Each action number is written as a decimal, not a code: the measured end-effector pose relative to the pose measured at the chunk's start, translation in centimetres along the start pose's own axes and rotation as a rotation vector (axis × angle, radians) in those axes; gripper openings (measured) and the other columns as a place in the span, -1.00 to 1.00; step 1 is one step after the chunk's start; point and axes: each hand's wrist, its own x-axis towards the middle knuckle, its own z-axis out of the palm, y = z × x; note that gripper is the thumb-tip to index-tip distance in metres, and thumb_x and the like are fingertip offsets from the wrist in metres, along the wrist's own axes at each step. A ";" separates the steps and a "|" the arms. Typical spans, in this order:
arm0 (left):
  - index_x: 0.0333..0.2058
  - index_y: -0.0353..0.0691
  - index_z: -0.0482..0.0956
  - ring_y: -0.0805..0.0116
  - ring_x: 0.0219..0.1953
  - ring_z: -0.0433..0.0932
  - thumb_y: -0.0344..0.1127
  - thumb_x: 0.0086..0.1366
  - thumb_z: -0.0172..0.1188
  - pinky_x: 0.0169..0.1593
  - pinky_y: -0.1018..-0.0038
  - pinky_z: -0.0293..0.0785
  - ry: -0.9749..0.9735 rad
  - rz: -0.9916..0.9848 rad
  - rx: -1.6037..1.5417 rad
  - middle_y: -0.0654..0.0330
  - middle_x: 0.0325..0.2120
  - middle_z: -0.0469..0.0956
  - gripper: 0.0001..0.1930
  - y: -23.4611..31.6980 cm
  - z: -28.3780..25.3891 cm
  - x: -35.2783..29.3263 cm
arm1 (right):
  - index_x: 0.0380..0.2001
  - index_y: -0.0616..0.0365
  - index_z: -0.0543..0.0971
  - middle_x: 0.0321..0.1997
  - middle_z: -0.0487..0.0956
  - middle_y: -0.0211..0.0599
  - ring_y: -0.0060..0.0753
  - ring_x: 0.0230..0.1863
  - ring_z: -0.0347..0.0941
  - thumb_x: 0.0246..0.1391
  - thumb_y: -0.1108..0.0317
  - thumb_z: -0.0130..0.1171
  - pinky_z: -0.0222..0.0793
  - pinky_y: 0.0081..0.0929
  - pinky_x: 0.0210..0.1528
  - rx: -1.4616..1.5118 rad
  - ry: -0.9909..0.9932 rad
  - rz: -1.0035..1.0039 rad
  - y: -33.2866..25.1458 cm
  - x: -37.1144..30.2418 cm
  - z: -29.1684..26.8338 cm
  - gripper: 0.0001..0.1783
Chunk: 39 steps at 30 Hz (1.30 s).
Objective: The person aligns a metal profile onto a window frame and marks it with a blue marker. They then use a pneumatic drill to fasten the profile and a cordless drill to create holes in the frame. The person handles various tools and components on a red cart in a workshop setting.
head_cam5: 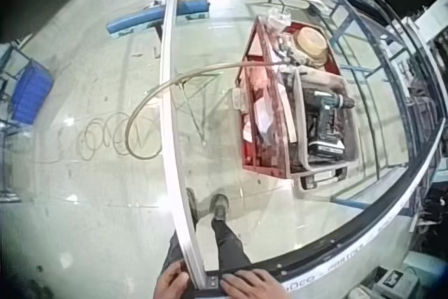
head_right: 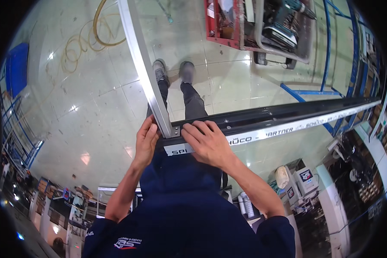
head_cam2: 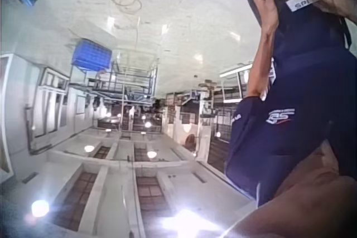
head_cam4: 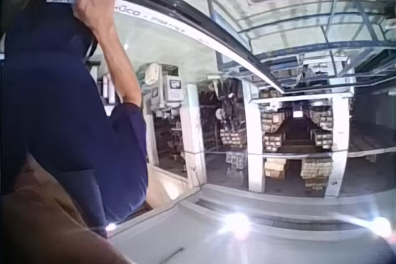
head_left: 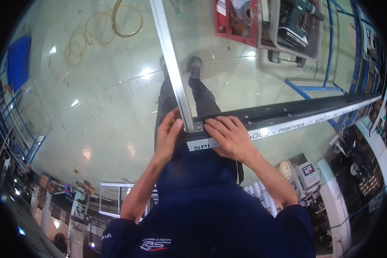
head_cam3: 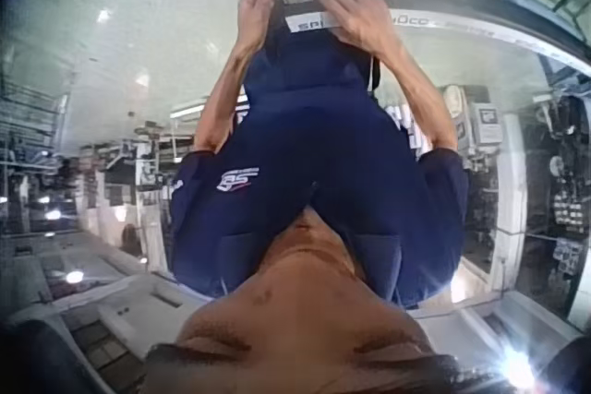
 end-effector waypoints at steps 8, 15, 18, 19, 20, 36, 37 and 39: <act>0.38 -0.39 0.26 0.18 0.40 0.30 -0.47 0.31 0.37 0.45 0.20 0.24 0.005 0.108 -0.190 0.03 0.35 0.32 -0.28 -2.0 0.7 -1.2 | 0.25 0.05 0.48 0.29 0.49 -0.36 -0.22 0.23 0.42 -0.42 0.26 0.60 0.32 -0.25 0.23 0.035 -0.081 0.020 -0.3 2.5 -1.0 0.00; 0.38 -0.29 0.32 0.24 0.40 0.31 -0.48 0.18 0.51 0.43 0.17 0.29 -0.015 0.132 -0.140 0.12 0.31 0.36 -0.19 -2.3 -0.2 -1.5 | 0.20 0.05 0.56 0.24 0.58 -0.40 -0.24 0.17 0.49 -0.61 0.31 0.58 0.33 -0.03 0.27 -0.090 -0.075 -0.033 -1.3 3.6 -0.6 0.04; 0.37 -0.27 0.33 0.26 0.39 0.32 -0.46 0.17 0.52 0.43 0.18 0.31 0.009 0.157 -0.167 0.13 0.29 0.36 -0.18 -2.3 -0.4 -1.5 | 0.17 0.07 0.59 0.20 0.62 -0.36 -0.21 0.15 0.51 -0.62 0.32 0.57 0.35 -0.03 0.26 -0.069 -0.087 -0.054 -1.3 4.2 -0.1 0.01; 0.37 -0.27 0.33 0.27 0.39 0.32 -0.47 0.16 0.52 0.43 0.18 0.32 0.014 0.163 -0.172 0.13 0.29 0.36 -0.18 -2.4 -0.5 -1.5 | 0.19 0.07 0.57 0.23 0.59 -0.37 -0.22 0.17 0.50 -0.60 0.32 0.57 0.33 -0.03 0.28 -0.054 -0.117 -0.064 -1.2 4.4 0.0 0.02; 0.37 -0.29 0.32 0.27 0.38 0.34 -0.46 0.16 0.53 0.43 0.21 0.33 0.014 0.201 -0.216 0.12 0.28 0.36 -0.18 -3.3 -0.5 -1.5 | 0.22 0.06 0.55 0.26 0.57 -0.38 -0.23 0.18 0.49 -0.58 0.31 0.57 0.31 -0.03 0.30 -0.039 -0.146 -0.073 -1.1 4.6 0.0 0.03; 0.28 -0.43 0.44 0.07 0.20 0.59 0.02 0.14 0.56 0.23 0.28 0.52 0.492 0.363 -0.032 -0.14 0.19 0.54 -0.12 -8.9 3.4 -3.1 | -0.05 0.27 0.64 0.01 0.66 -0.12 0.02 0.09 0.57 -0.57 0.32 0.58 0.45 0.00 0.15 -0.039 -0.075 -0.141 -0.5 5.8 2.2 -0.20; 0.28 -0.43 0.45 0.05 0.20 0.59 0.03 0.13 0.56 0.22 0.27 0.52 0.502 0.391 -0.008 -0.15 0.19 0.54 -0.12 -9.2 3.4 -2.9 | -0.06 0.27 0.65 0.00 0.67 -0.12 0.02 0.08 0.58 -0.57 0.32 0.58 0.45 -0.01 0.14 -0.041 -0.080 -0.138 -0.5 5.8 2.3 -0.21; 0.26 -0.43 0.47 0.02 0.19 0.60 0.05 0.13 0.56 0.22 0.27 0.53 0.521 0.445 0.046 -0.18 0.18 0.55 -0.13 -9.6 3.2 -2.7 | -0.07 0.28 0.66 -0.01 0.67 -0.11 0.01 0.07 0.59 -0.56 0.32 0.59 0.46 -0.03 0.14 -0.050 -0.083 -0.131 -0.6 5.9 2.3 -0.23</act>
